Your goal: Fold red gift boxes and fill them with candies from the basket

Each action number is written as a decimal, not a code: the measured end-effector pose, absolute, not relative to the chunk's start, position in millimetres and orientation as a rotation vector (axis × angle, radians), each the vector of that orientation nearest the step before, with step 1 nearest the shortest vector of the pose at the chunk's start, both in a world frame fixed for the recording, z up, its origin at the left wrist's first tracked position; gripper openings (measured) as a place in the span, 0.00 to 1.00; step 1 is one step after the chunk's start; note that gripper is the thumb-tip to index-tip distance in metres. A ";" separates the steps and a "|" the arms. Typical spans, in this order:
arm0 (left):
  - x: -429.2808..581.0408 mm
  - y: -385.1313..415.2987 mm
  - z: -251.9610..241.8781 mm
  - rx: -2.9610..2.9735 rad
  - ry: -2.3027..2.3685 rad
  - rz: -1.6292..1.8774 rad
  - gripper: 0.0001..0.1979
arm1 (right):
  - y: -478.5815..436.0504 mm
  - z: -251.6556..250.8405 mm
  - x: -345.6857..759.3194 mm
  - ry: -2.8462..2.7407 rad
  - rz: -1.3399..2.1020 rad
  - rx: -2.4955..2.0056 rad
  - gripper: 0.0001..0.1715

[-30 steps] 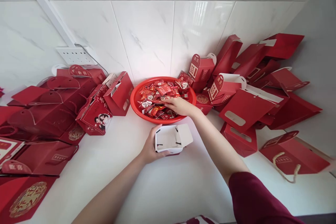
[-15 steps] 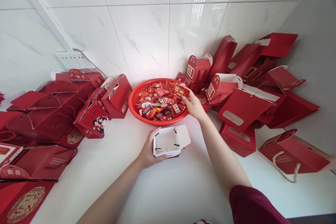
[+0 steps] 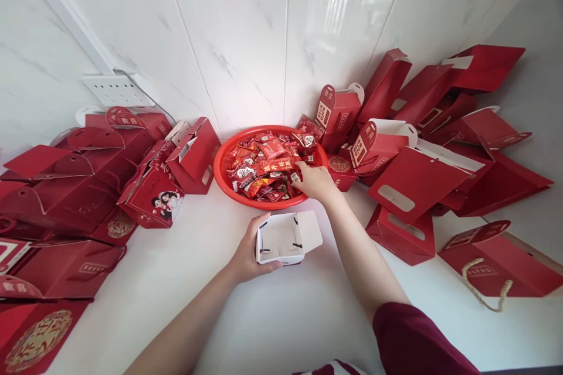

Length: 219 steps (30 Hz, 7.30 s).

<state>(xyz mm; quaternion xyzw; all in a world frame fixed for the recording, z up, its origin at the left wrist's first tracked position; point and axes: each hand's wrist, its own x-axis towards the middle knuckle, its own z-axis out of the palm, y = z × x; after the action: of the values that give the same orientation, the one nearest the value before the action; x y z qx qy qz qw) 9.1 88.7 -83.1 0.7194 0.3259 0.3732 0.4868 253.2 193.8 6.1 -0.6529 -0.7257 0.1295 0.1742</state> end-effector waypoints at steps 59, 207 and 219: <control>8.0 88.5 -81.0 1.748 0.790 0.897 0.51 | 196.6 3.5 262.5 -2.255 0.255 -1.830 0.22; 6.3 88.4 -81.8 1.732 0.735 0.884 0.51 | 204.1 31.6 279.6 -2.107 0.142 -2.176 0.19; 2.9 89.2 -82.8 1.720 0.746 0.854 0.52 | 284.6 -7.2 263.0 -2.563 0.385 -2.200 0.19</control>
<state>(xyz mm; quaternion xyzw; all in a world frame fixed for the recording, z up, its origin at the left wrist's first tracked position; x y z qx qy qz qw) 2.9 89.2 -82.8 0.7157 0.3103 0.3555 0.5148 263.0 284.6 -7.2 -0.6416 -0.7478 0.1124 -0.1287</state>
